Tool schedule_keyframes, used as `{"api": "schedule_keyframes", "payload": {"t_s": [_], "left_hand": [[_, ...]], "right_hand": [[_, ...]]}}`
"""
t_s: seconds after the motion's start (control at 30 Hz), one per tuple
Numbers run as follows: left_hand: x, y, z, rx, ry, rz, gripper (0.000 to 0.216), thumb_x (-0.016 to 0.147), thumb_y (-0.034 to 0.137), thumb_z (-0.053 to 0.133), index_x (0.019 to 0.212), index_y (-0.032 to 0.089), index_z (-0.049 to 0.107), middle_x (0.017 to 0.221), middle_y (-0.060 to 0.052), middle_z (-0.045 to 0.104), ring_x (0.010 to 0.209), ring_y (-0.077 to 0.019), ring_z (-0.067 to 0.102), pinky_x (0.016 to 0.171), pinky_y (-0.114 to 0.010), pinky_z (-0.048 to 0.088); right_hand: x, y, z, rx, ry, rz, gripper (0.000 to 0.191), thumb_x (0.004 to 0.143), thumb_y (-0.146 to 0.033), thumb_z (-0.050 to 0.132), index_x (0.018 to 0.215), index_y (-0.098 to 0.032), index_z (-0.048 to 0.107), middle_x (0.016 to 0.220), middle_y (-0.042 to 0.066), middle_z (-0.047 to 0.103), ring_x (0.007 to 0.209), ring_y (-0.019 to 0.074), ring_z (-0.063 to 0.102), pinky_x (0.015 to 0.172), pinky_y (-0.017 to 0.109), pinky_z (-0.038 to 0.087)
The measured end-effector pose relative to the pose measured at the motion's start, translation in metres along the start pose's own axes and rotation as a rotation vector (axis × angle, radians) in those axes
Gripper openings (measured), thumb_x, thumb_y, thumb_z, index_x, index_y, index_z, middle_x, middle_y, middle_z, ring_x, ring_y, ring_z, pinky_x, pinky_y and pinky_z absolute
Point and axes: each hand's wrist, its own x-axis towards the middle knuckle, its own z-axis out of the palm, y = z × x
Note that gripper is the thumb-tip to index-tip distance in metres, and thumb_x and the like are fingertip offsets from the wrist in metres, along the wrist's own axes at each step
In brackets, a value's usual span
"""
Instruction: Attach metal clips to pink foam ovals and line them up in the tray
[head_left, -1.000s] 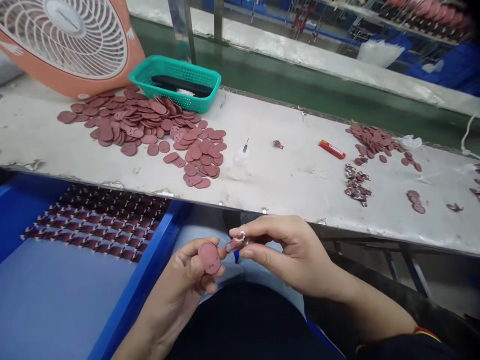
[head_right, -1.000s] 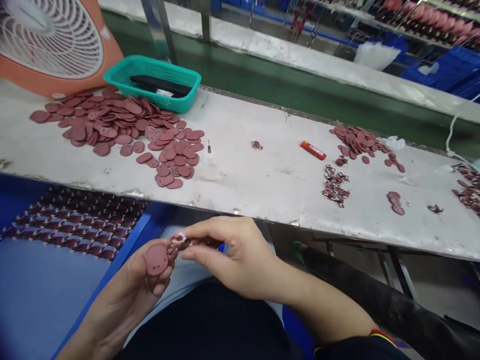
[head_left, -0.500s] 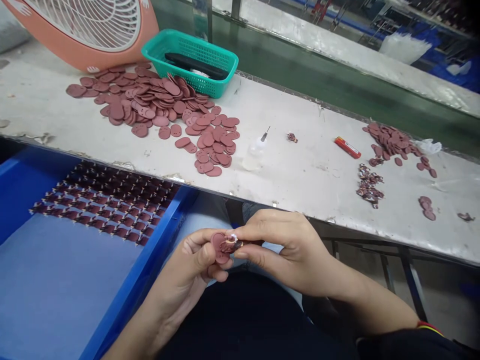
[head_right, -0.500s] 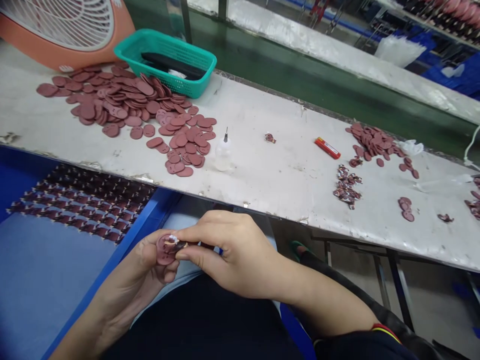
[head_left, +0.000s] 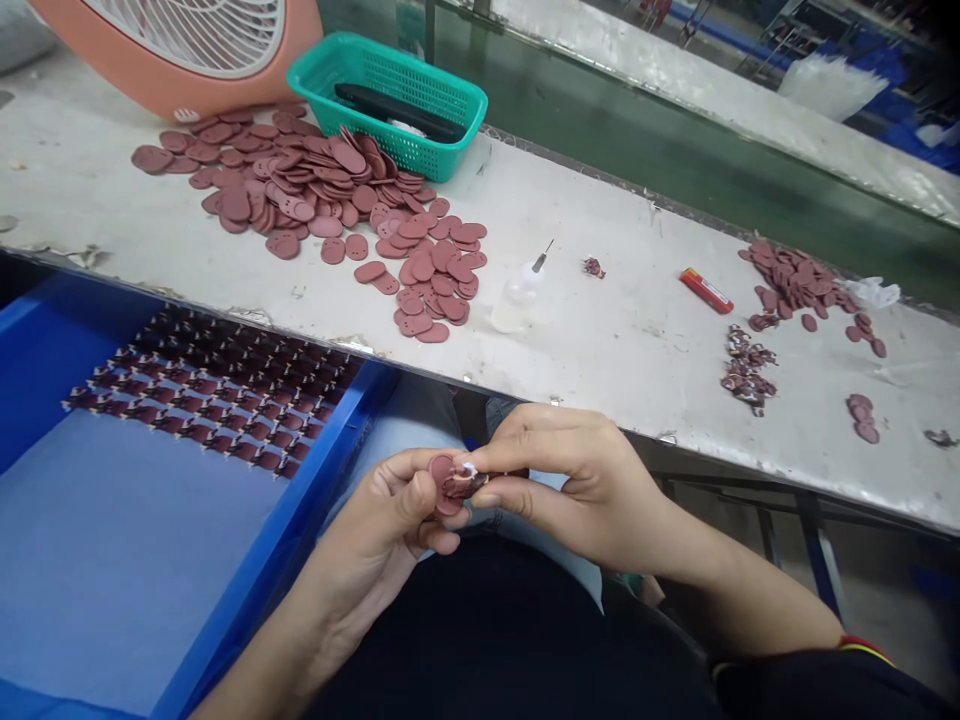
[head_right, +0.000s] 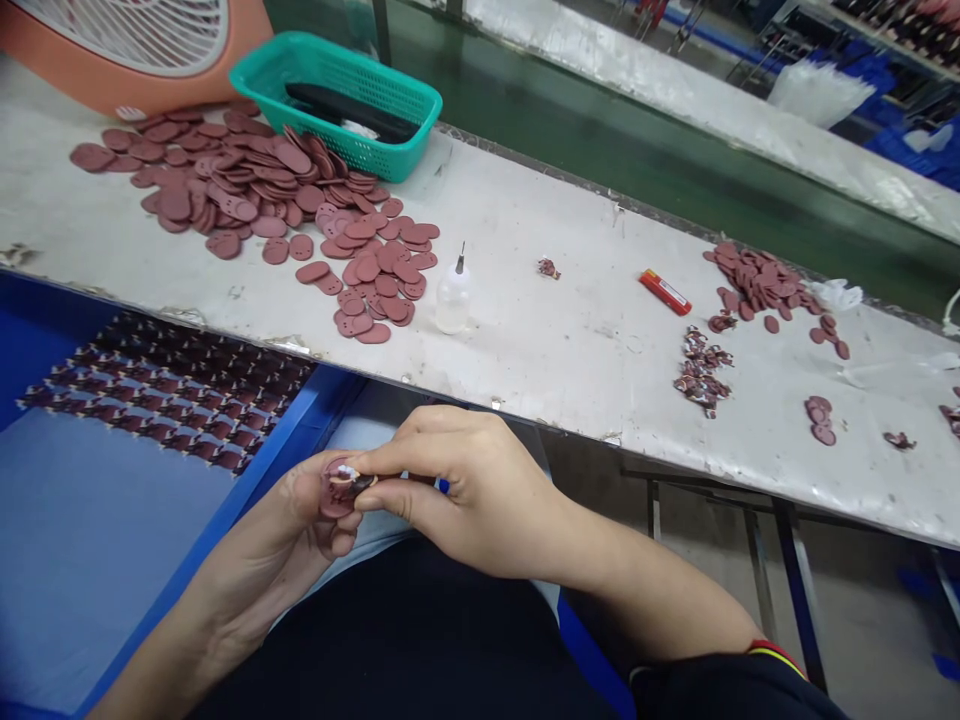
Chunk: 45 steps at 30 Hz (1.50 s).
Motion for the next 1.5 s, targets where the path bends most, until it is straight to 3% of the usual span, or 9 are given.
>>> {"api": "schedule_keyframes", "payload": {"t_s": [0.37, 0.67, 0.9, 1.13, 1.33, 1.5], "left_hand": [[0.003, -0.003, -0.003, -0.053, -0.021, -0.022, 0.033, 0.061, 0.042, 0.092, 0.081, 0.018, 0.081, 0.060, 0.001, 0.070, 0.051, -0.0077, 0.062, 0.047, -0.012, 0.053], [-0.014, 0.005, 0.006, -0.084, -0.121, 0.025, 0.030, 0.053, 0.035, 0.095, 0.076, 0.022, 0.082, 0.058, 0.000, 0.076, 0.050, -0.0105, 0.067, 0.048, -0.014, 0.051], [-0.016, 0.006, 0.008, -0.131, -0.194, -0.065, 0.025, 0.055, 0.029, 0.095, 0.075, 0.025, 0.082, 0.056, 0.001, 0.076, 0.048, -0.0136, 0.068, 0.042, -0.016, 0.046], [-0.005, 0.001, 0.000, -0.098, -0.110, -0.005, 0.028, 0.053, 0.037, 0.096, 0.071, 0.021, 0.081, 0.059, -0.001, 0.075, 0.053, -0.0110, 0.066, 0.052, -0.017, 0.051], [0.000, -0.004, -0.005, -0.087, -0.028, -0.060, 0.033, 0.052, 0.040, 0.096, 0.073, 0.020, 0.081, 0.060, -0.001, 0.074, 0.052, -0.0089, 0.064, 0.049, -0.014, 0.048], [0.000, -0.003, -0.006, -0.128, -0.041, -0.090, 0.032, 0.055, 0.039, 0.095, 0.076, 0.019, 0.081, 0.064, -0.001, 0.075, 0.056, -0.0091, 0.066, 0.050, -0.012, 0.050]], "right_hand": [[0.001, -0.003, -0.003, -0.097, -0.051, -0.086, 0.015, 0.091, -0.013, 0.068, 0.104, -0.012, 0.073, 0.086, 0.007, 0.071, 0.079, 0.0125, 0.064, 0.074, 0.023, 0.055], [-0.010, -0.021, -0.005, -0.131, -0.089, -0.148, 0.017, 0.090, -0.007, 0.066, 0.107, -0.006, 0.072, 0.092, 0.009, 0.074, 0.082, 0.0122, 0.067, 0.073, 0.023, 0.058], [-0.010, -0.027, -0.004, -0.167, -0.117, -0.154, 0.021, 0.091, -0.006, 0.064, 0.112, -0.009, 0.070, 0.088, 0.008, 0.074, 0.081, 0.0131, 0.069, 0.071, 0.024, 0.060], [-0.008, -0.012, 0.003, -0.062, -0.077, -0.091, 0.020, 0.093, -0.011, 0.064, 0.112, -0.012, 0.070, 0.089, 0.008, 0.073, 0.080, 0.0131, 0.067, 0.072, 0.024, 0.060], [-0.002, -0.001, 0.006, -0.034, -0.053, -0.096, 0.020, 0.088, -0.009, 0.069, 0.108, -0.009, 0.073, 0.082, 0.008, 0.071, 0.076, 0.0123, 0.066, 0.072, 0.023, 0.057], [0.001, 0.000, 0.006, -0.027, -0.073, -0.074, 0.020, 0.089, -0.011, 0.069, 0.109, -0.016, 0.074, 0.083, 0.005, 0.070, 0.075, 0.0119, 0.066, 0.071, 0.023, 0.057]]}}
